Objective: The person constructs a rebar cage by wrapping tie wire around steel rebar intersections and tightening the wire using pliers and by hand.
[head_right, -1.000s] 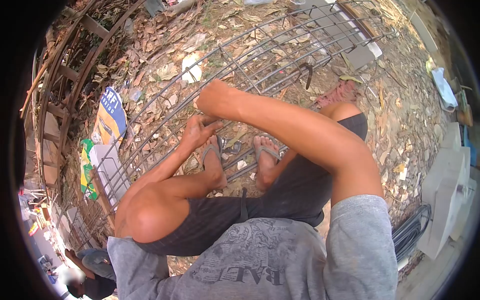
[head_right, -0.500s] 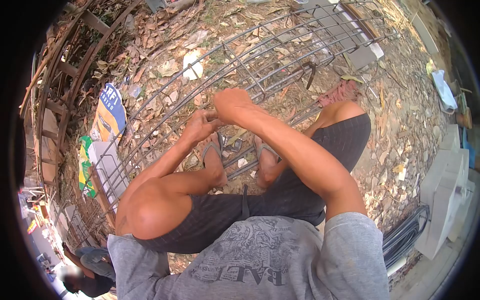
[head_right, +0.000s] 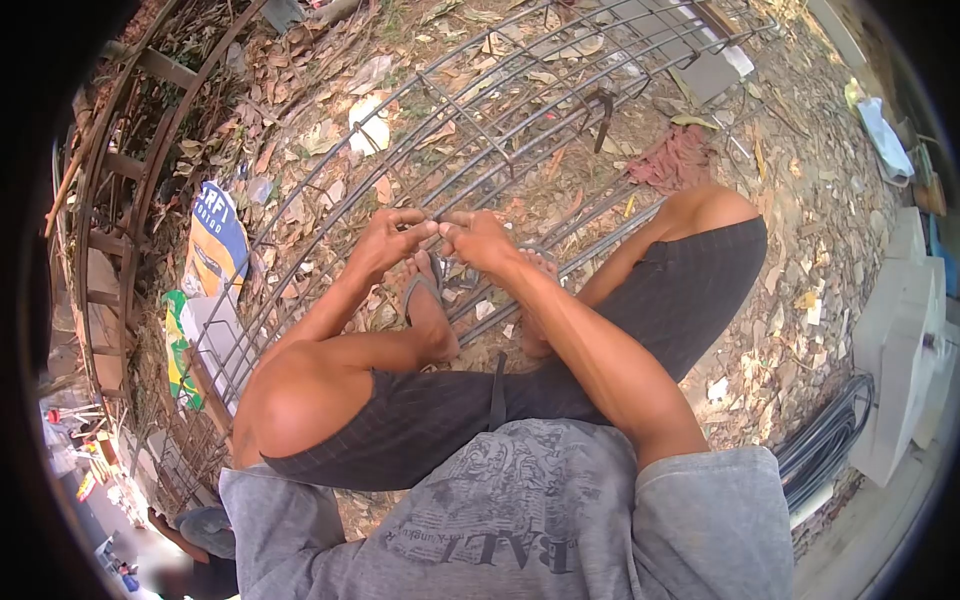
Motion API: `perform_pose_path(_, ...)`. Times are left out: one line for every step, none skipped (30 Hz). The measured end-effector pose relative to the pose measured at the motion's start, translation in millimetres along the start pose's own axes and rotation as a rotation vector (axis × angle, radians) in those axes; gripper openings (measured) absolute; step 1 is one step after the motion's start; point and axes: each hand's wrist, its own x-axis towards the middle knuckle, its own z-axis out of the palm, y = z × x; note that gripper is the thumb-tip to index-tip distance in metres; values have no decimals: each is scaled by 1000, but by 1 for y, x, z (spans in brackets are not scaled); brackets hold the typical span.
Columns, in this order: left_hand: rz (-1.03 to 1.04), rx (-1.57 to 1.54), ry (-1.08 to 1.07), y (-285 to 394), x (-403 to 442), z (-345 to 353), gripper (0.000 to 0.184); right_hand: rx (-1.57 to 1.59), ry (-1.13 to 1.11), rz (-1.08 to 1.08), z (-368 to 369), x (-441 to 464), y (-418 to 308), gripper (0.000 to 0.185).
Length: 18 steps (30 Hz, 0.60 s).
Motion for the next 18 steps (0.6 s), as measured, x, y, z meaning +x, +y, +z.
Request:
perform_pose_path(-19,3,-7,1,-2,-1,42,-18,-17,9,0,1,0,43)
perform_pose_path(-35,6,-12,3,-3,-3,43,-31,-52,27,-3,3,-1,44)
perform_pose_path(-50,10,-16,7,-2,-4,44,-44,-87,45,-8,3,-6,45)
perform_pose_path(-70,-39,-6,8,-3,-3,47,-56,-121,64,-13,3,-10,46)
perform_pose_path(-91,-87,5,8,-3,-2,49,-95,-160,88,-19,4,-16,48)
perform_pose_path(-112,-134,16,8,-4,-2,52,-133,-200,112,-25,4,-26,50)
perform_pose_path(-125,-175,-3,5,-2,-3,54,-170,-238,135,-27,4,-33,52)
perform_pose_path(-138,-216,-23,1,0,-5,57,-187,-242,139,-28,3,-36,52)
perform_pose_path(-151,-256,-44,1,1,-6,60,-203,-245,143,-28,3,-38,53)
perform_pose_path(-156,-255,-37,2,1,-5,60,-220,-248,146,-29,3,-38,53)
perform_pose_path(-161,-255,-29,2,0,-4,61,-232,-247,137,-29,3,-38,52)
perform_pose_path(-169,-254,-19,3,-1,-5,62,-243,-249,127,-28,4,-37,51)
perform_pose_path(-149,-247,-8,1,-1,-5,60,-254,-251,118,-27,4,-35,49)
perform_pose_path(-131,-241,2,-3,0,-4,58,-265,-226,82,-25,5,-30,48)
perform_pose_path(-111,-235,11,-2,0,-3,56,-276,-201,45,-22,8,-22,46)
perform_pose_path(-99,-225,24,-1,-1,-2,54,-287,-174,8,-19,10,-15,45)
perform_pose_path(-87,-215,37,0,-3,-1,53,-334,-119,-73,-17,12,-8,43)
perform_pose_path(-74,-204,51,4,-6,-1,51,-379,-63,-154,-12,9,-6,40)
